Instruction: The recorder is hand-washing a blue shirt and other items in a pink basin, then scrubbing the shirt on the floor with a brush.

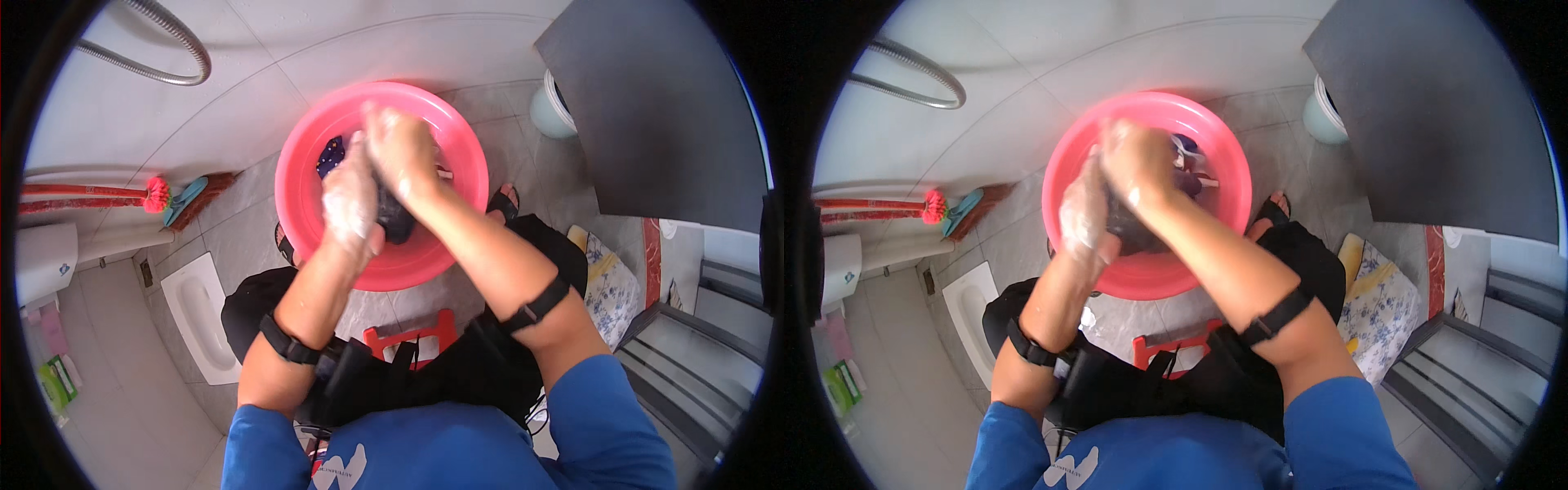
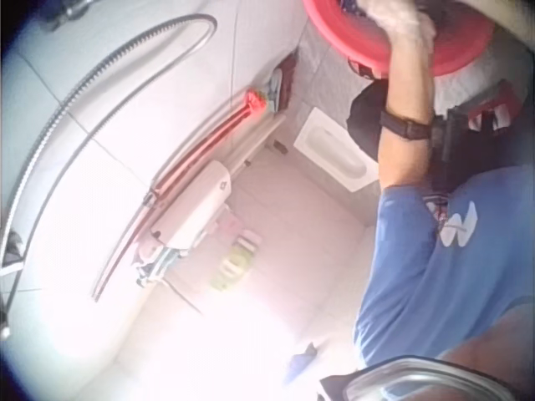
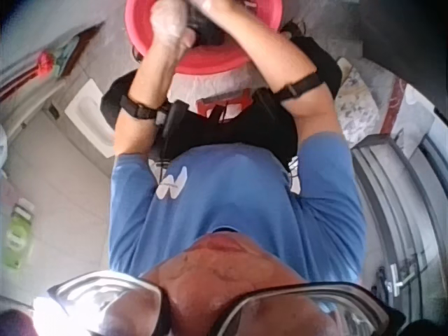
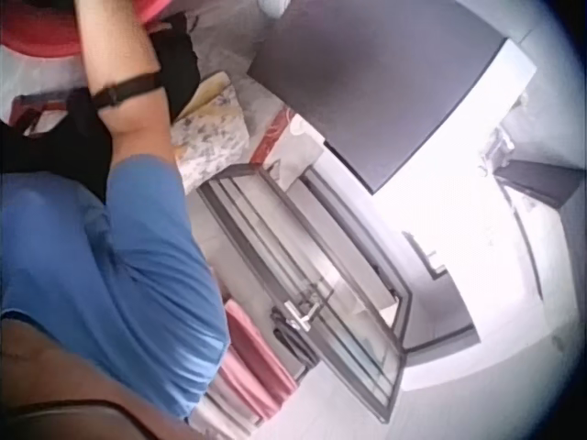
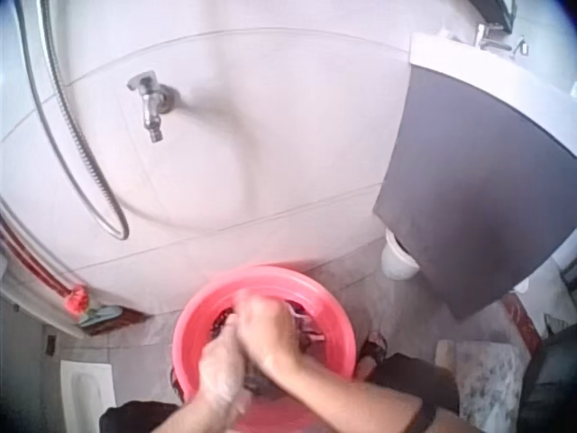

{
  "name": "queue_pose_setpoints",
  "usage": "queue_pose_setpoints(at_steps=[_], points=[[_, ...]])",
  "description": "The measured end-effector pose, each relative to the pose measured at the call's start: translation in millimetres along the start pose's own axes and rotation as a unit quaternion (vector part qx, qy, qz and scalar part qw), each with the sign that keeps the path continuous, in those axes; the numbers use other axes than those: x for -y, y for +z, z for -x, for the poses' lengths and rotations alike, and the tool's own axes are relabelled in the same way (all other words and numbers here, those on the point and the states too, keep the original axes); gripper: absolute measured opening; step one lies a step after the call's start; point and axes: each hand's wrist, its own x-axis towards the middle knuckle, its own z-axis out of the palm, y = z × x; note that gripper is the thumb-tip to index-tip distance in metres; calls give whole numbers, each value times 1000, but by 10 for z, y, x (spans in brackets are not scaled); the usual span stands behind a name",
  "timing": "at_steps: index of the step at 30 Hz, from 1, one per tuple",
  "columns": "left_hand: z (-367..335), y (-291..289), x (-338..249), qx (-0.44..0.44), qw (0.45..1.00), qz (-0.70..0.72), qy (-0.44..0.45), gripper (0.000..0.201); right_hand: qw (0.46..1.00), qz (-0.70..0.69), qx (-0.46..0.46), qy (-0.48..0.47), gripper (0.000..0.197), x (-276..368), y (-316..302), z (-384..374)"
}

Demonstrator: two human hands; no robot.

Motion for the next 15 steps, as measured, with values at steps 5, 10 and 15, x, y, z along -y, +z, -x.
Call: queue_pose_setpoints(at_steps=[5,10,15], points=[[-3,-183,-143,48,997,46,-31,40,978,-88,-26,-185,35,452,-3,355],[123,-71,-314,227,932,196,-201,38,922,-314,139,180,31,-58,-240,-273],[230,-150,-628,261,919,182,-231,44,882,-370,207,207,28,346,-900,-329]])
